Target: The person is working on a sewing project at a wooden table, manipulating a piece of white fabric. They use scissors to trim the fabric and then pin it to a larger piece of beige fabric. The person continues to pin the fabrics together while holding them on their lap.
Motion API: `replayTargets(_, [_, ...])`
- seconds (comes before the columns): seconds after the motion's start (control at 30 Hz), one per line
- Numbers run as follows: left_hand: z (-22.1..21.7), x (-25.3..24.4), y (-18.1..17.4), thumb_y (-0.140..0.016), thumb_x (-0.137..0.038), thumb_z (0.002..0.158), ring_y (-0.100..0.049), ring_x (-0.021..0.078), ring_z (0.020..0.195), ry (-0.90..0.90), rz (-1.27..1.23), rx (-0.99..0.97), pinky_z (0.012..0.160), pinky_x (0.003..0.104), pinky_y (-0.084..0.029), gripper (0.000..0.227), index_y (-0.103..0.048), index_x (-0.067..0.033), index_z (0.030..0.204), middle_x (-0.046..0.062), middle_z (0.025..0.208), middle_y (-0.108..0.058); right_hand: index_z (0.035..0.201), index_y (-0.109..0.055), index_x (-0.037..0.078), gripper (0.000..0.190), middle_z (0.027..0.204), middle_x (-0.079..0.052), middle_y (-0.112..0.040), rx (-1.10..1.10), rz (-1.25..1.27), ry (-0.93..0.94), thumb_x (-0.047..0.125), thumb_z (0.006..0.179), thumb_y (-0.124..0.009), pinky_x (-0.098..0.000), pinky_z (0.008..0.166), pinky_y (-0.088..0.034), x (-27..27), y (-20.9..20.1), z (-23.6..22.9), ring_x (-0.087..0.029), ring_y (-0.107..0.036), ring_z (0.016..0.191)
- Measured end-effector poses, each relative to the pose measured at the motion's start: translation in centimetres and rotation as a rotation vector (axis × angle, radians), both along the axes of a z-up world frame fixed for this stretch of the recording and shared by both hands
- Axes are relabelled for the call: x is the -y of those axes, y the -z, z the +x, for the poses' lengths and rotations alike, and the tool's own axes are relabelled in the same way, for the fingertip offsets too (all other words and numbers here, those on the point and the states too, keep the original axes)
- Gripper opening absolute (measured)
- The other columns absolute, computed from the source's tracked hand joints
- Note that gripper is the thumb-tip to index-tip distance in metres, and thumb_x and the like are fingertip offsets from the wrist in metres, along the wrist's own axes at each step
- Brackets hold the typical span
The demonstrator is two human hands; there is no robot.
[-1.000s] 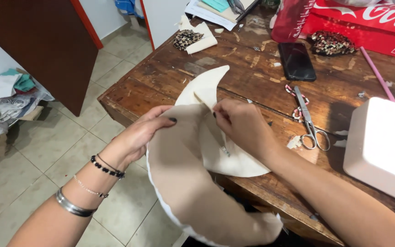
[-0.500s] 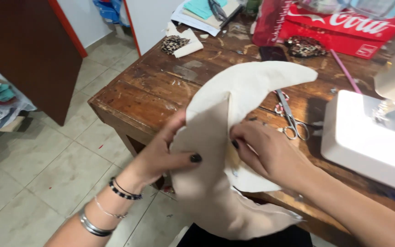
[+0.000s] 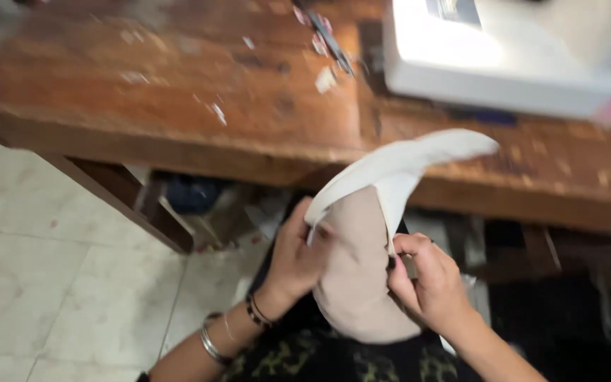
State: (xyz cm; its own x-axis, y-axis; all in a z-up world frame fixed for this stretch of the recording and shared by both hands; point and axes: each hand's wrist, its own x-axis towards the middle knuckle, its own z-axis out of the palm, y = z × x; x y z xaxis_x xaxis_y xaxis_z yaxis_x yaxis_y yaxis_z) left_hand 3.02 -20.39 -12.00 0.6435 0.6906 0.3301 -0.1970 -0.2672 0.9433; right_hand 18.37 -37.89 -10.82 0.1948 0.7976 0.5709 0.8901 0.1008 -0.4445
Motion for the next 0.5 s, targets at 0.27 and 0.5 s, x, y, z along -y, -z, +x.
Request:
replayTargets(0.27, [-3.2, 2.8, 1.9, -0.049, -0.041, 0.104, -0.05, 0.0151, 0.124, 0.518, -0.302, 0.112, 0.106, 0.033, -0.042, 0.053, -0.045, -0.0037, 0.141, 0.007, 0.133, -0.053, 0.104, -0.057, 0.004, 0.011, 0.099, -0.013, -0.068, -0.057, 0.111, 0.027, 0.013, 0.097, -0.058, -0.0337, 0.08, -0.054, 4.3, -0.3, -1.8, -0.028, -0.069, 0.09])
replayTargets(0.5, [-2.1, 2.5, -0.2, -0.092, -0.029, 0.072, -0.056, 0.0038, 0.07, 0.395, -0.1, -0.084, 0.062, 0.023, -0.047, 0.031, -0.071, -0.0131, 0.088, -0.007, 0.077, -0.065, 0.143, -0.028, 0.012, 0.098, 0.153, -0.028, -0.035, -0.409, 0.146, -0.096, 0.067, 0.077, -0.075, -0.0412, 0.102, -0.051, 1.7, -1.7, -2.4, -0.036, -0.037, 0.147])
